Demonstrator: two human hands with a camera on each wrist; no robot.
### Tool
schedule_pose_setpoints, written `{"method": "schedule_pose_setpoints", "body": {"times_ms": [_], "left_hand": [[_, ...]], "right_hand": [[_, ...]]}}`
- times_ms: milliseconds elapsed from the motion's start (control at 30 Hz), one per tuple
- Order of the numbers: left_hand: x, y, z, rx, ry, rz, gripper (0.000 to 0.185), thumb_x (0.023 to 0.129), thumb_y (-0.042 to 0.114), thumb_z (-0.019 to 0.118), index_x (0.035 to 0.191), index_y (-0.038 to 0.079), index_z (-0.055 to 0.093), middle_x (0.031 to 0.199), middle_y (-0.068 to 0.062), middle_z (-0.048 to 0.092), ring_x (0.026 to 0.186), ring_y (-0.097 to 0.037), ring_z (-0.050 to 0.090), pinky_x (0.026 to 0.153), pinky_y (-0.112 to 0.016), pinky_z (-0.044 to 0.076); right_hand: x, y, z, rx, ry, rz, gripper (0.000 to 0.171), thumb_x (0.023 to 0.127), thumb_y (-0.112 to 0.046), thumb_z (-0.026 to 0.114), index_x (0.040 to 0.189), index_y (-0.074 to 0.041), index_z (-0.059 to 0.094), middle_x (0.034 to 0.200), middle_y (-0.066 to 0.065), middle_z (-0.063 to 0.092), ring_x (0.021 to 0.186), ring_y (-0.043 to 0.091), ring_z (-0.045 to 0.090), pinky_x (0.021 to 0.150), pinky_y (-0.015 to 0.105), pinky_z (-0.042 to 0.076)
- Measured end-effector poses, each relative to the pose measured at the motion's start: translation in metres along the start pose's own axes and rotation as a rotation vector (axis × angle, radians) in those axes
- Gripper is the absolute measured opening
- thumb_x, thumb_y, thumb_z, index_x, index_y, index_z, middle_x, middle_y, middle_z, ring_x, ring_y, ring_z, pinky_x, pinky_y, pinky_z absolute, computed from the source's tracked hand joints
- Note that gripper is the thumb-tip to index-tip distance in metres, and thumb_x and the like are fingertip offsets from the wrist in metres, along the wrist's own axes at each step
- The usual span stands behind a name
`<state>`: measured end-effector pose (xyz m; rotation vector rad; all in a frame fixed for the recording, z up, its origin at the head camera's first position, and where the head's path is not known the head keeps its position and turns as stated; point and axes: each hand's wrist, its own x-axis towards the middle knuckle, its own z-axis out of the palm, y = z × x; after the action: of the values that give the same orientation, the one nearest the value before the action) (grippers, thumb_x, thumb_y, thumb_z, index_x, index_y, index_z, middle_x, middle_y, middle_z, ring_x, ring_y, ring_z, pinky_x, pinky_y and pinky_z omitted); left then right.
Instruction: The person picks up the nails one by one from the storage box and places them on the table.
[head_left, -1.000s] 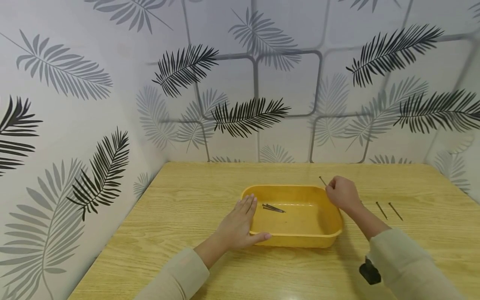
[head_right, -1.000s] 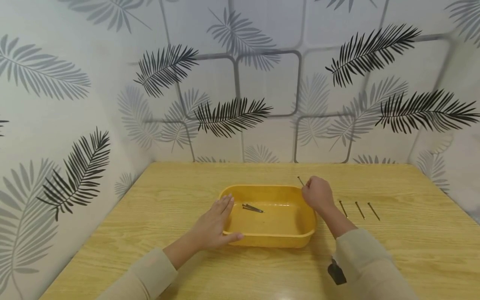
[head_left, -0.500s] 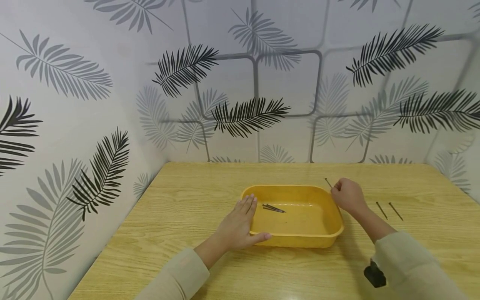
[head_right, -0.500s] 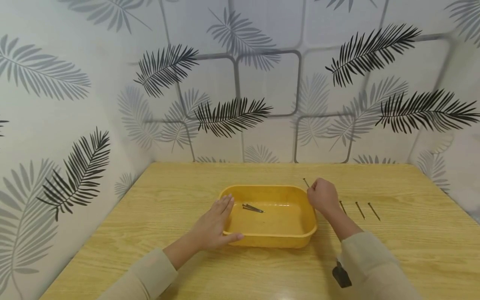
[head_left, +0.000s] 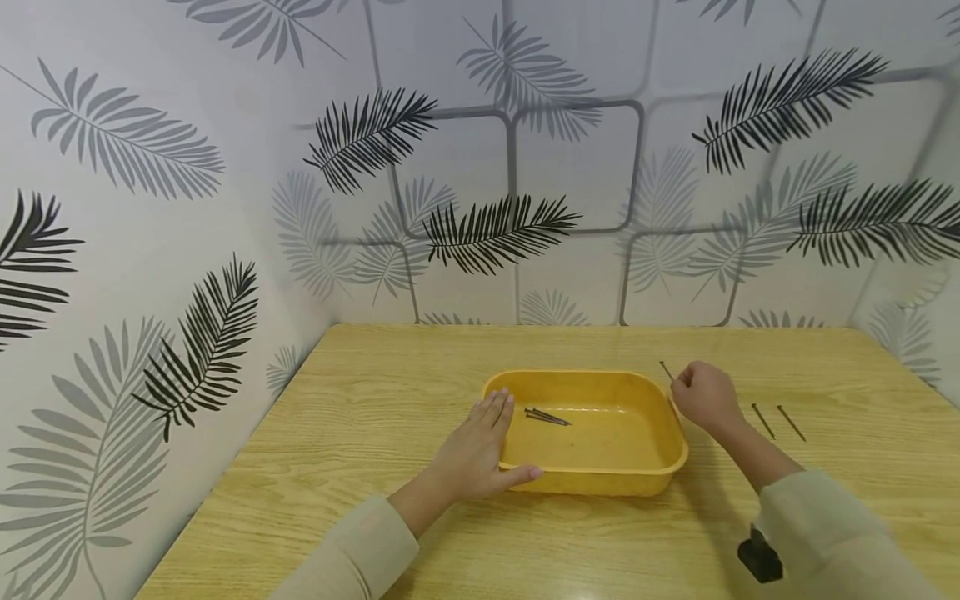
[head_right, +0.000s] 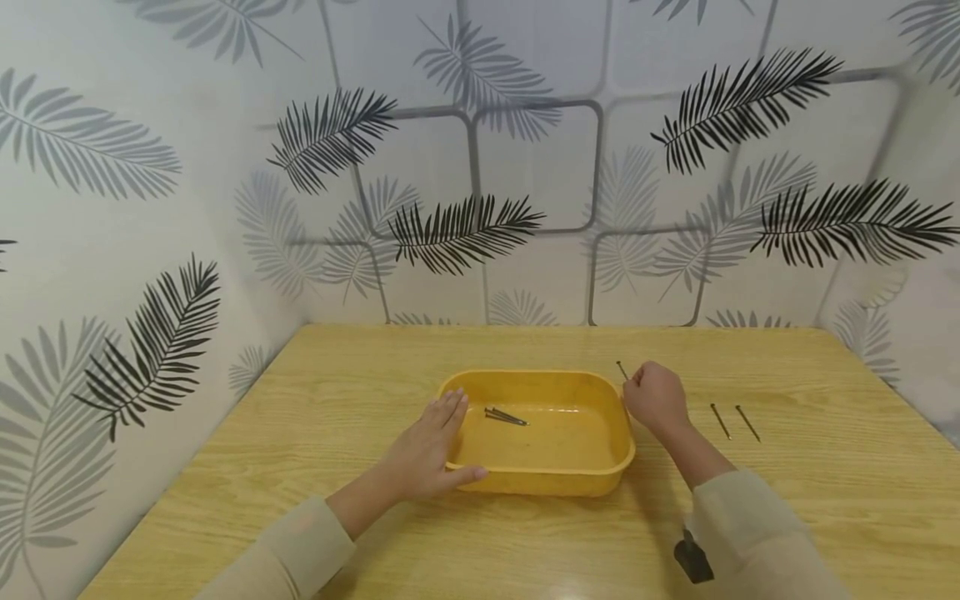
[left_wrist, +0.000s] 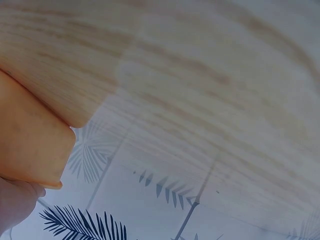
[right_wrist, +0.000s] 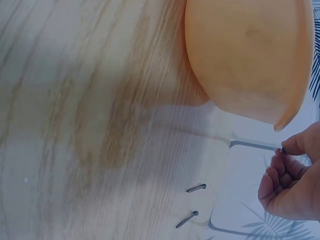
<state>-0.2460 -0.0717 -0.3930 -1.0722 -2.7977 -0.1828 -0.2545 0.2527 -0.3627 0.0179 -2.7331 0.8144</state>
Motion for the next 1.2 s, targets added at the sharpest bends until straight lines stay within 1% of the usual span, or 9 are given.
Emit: {"method": "schedule_pose_setpoints", "body": {"times_ms": [367,700,933,1200], "left_hand": [[0.0,0.0,0.0,0.001,-0.001,0.0,0.111,0.078,0.082,0.005,0.145,-0.006,0.019,0.153,-0.022,0.019,0.143,-0.031,0.017,0.116,-0.039,0.021],[0.0,0.0,-0.001,-0.001,0.007,0.009,0.113,0.078,0.082,0.002,0.144,-0.008,0.02,0.152,-0.023,0.019,0.142,-0.032,0.018,0.116,-0.04,0.021],[0.0,0.0,0.0,0.001,0.006,0.012,0.112,0.078,0.081,0.002,0.144,-0.008,0.02,0.152,-0.023,0.019,0.143,-0.032,0.018,0.116,-0.04,0.021],[0.0,0.0,-0.001,-0.004,0.006,0.014,0.112,0.078,0.081,0.003,0.144,-0.008,0.02,0.152,-0.023,0.02,0.142,-0.033,0.019,0.115,-0.04,0.022]], "right_hand": [[-0.004,0.005,-0.003,-0.001,-0.015,0.03,0.02,0.085,-0.005,0.041,0.08,0.008,0.055,0.067,0.015,0.056,0.056,0.019,0.048,0.05,0.027,0.038],[-0.008,0.013,0.0,0.003,-0.028,0.05,0.018,0.084,-0.005,0.042,0.069,0.0,0.049,0.057,0.005,0.047,0.052,0.016,0.041,0.049,0.026,0.034],[-0.011,0.018,0.002,-0.001,-0.003,0.031,0.019,0.082,-0.003,0.042,0.063,-0.003,0.046,0.053,0.002,0.043,0.05,0.014,0.038,0.048,0.026,0.031],[-0.014,0.023,0.005,0.016,-0.026,0.044,0.023,0.083,-0.003,0.041,0.061,-0.005,0.045,0.051,0.0,0.04,0.048,0.013,0.035,0.046,0.025,0.03]]}}
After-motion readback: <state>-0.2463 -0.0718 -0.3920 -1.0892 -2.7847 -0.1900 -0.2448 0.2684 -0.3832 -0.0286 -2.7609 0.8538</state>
